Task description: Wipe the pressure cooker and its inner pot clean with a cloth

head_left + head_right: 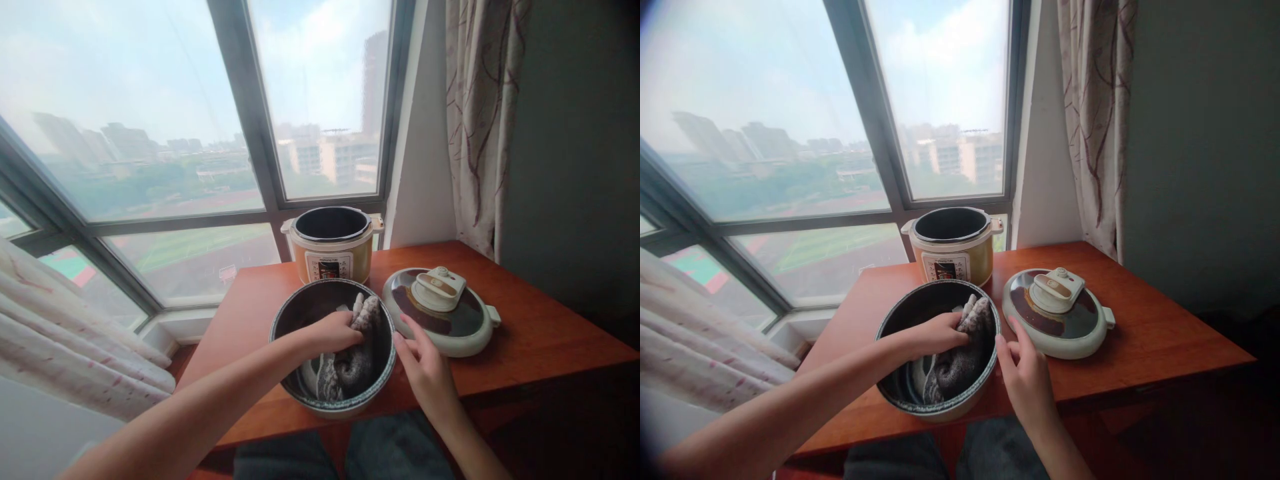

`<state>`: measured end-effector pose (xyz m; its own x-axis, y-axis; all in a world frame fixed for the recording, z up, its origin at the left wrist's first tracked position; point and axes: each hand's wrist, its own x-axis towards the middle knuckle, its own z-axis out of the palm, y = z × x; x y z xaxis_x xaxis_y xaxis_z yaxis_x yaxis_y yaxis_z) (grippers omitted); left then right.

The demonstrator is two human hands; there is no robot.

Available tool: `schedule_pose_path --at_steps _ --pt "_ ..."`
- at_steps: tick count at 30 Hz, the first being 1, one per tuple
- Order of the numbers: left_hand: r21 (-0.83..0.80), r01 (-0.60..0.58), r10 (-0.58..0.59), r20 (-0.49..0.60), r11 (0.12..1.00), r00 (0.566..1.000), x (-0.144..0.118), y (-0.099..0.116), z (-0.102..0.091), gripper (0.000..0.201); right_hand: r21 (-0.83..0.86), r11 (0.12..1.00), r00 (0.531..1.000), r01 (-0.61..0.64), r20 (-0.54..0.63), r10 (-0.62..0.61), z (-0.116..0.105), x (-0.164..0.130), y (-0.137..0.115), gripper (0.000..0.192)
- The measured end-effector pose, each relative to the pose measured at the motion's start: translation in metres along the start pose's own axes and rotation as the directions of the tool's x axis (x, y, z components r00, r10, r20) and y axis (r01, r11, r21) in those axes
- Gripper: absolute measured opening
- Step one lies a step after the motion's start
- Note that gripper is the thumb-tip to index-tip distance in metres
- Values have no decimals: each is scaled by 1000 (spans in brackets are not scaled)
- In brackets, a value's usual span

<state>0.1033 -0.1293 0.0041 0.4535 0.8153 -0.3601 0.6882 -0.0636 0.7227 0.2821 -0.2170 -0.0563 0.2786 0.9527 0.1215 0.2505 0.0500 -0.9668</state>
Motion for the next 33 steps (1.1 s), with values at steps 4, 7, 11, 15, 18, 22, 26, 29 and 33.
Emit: schedule_pose_path --at_steps 4,7,11,15,18,22,26,29,33 --pt "-17 7 -8 -37 1000 999 7 6 9 44 213 965 987 -154 70 142 20 -47 -9 89" --pt "52 -31 31 -15 998 999 4 12 14 43 329 930 986 -165 55 156 32 -55 -14 90" --pt "187 -147 133 87 971 987 -9 18 12 32 366 913 983 -179 107 150 29 -41 -13 87" --pt "452 -358 228 317 817 921 -19 24 0 31 344 922 982 -176 125 141 20 -15 -7 83" --pt "609 -454 141 491 650 860 -20 25 -13 35 292 946 988 -141 97 117 14 8 0 78" --pt "626 -535 59 617 567 785 -18 18 -27 34 155 988 1000 -16 12 14 8 42 11 66" --pt "631 -535 -4 649 562 761 -17 11 -30 28 88 996 997 18 78 -25 8 68 12 64" --pt "632 -512 20 618 582 786 -17 9 -25 33 103 995 994 -13 107 2 9 77 8 69" --pt "524 -298 60 423 798 904 -14 6 -15 26 232 968 994 -93 84 75 7 63 4 82"
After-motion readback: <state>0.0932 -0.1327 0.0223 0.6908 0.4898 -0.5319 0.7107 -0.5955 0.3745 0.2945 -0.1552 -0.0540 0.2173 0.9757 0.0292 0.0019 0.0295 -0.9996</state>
